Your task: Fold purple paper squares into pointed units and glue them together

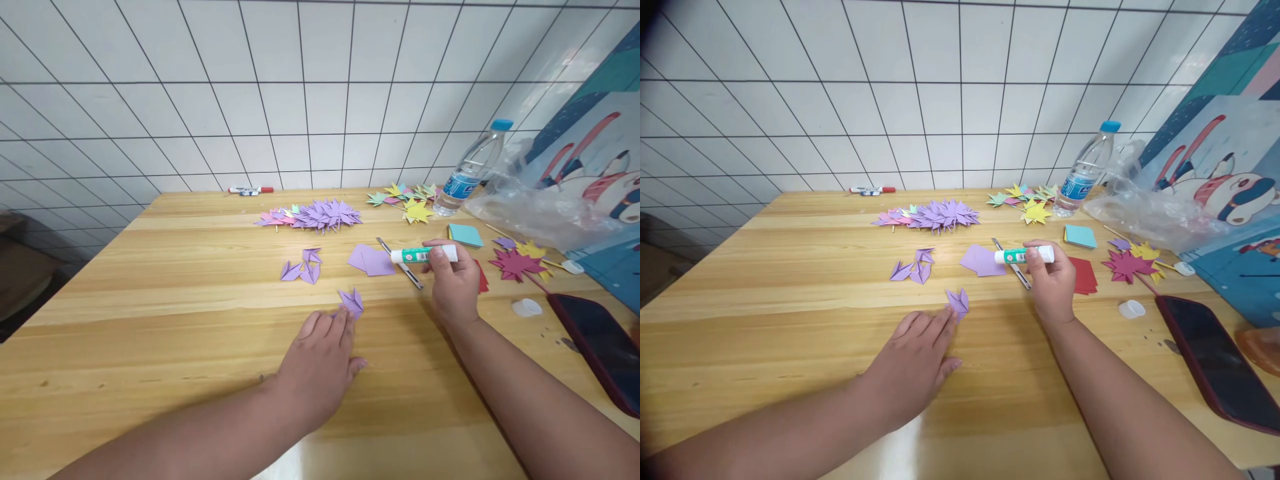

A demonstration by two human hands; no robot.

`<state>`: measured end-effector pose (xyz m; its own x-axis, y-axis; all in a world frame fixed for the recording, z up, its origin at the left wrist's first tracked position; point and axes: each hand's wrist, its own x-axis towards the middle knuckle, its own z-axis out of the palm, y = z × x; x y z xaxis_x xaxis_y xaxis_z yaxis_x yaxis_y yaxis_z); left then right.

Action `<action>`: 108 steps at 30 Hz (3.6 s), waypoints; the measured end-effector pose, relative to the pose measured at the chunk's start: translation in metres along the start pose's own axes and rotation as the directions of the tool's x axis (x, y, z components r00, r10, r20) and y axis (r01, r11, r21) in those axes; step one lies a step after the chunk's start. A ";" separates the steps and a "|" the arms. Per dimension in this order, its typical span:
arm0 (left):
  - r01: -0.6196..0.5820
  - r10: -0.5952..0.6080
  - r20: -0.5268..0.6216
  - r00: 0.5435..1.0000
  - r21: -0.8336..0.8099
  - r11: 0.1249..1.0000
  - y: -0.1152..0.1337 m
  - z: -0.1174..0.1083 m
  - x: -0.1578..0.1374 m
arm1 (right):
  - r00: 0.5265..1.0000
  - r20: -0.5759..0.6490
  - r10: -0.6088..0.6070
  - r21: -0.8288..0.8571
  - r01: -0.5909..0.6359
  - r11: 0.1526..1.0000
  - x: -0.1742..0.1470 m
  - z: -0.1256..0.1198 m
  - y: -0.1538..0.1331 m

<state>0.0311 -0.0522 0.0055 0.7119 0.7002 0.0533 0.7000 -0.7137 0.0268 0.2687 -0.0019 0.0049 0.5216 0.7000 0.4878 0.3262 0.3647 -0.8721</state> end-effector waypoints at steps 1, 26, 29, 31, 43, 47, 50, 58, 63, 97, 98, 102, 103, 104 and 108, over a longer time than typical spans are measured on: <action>-0.015 0.015 -0.002 1.000 -0.001 1.000 0.001 0.001 -0.001 | 1.000 0.006 0.004 0.007 -0.004 1.000 0.000 0.000 0.000; -0.106 0.107 0.001 0.994 -0.116 0.988 0.004 0.000 0.001 | 0.723 0.650 -0.235 -0.358 0.563 0.745 -0.030 0.013 -0.027; -0.094 0.094 -0.002 0.996 -0.135 0.986 0.004 -0.001 0.003 | 0.689 0.689 -0.227 -0.348 0.589 0.730 -0.030 0.015 -0.024; -0.083 0.083 -0.005 0.997 -0.147 0.986 0.004 -0.002 0.004 | 0.674 0.705 -0.221 -0.343 0.597 0.726 -0.031 0.016 -0.024; -0.061 0.065 0.013 0.998 -0.209 0.976 0.006 -0.003 0.007 | 0.675 0.694 -0.249 -0.366 0.629 0.685 -0.033 0.021 -0.021; -0.059 0.061 0.006 0.998 -0.209 0.976 0.006 -0.003 0.007 | 0.670 0.693 -0.267 -0.362 0.643 0.674 -0.033 0.022 -0.020; -0.054 0.056 0.006 0.998 -0.211 0.976 0.006 -0.004 0.007 | 0.669 0.687 -0.283 -0.364 0.654 0.663 -0.033 0.023 -0.019; -0.061 0.062 0.000 0.998 -0.191 0.980 0.006 -0.003 0.007 | 0.692 0.662 -0.288 -0.404 0.653 0.641 -0.031 0.024 -0.017; -0.063 0.064 -0.004 0.998 -0.197 0.978 0.005 -0.001 0.006 | 0.721 0.630 -0.287 -0.412 0.624 0.663 -0.028 0.026 -0.014; -0.084 0.087 0.003 0.996 -0.237 0.968 -0.001 -0.005 0.011 | 0.656 0.703 -0.275 -0.332 0.644 0.689 -0.029 0.026 -0.018; -0.087 0.089 0.001 0.996 -0.236 0.968 -0.001 -0.004 0.011 | 0.661 0.696 -0.280 -0.334 0.644 0.688 -0.029 0.026 -0.017; -0.096 0.096 -0.008 0.995 -0.230 0.968 -0.002 -0.002 0.010 | 0.687 0.665 -0.293 -0.347 0.632 0.693 -0.028 0.028 -0.015; -0.098 0.098 -0.011 0.995 -0.230 0.968 -0.003 -0.001 0.010 | 0.693 0.655 -0.300 -0.349 0.630 0.694 -0.028 0.028 -0.015; -0.101 0.101 -0.013 0.995 -0.232 0.967 -0.003 -0.001 0.010 | 0.705 0.638 -0.310 -0.354 0.626 0.695 -0.028 0.027 -0.016; -0.106 0.102 -0.029 0.994 -0.267 0.958 -0.006 -0.002 0.010 | 0.787 0.517 -0.337 -0.391 0.567 0.724 -0.025 0.019 -0.020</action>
<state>0.0335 -0.0408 0.0077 0.7775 0.6231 0.0848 0.5799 -0.7626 0.2865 0.2344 -0.0152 0.0089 -0.1073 0.7456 0.6578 0.8409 0.4210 -0.3401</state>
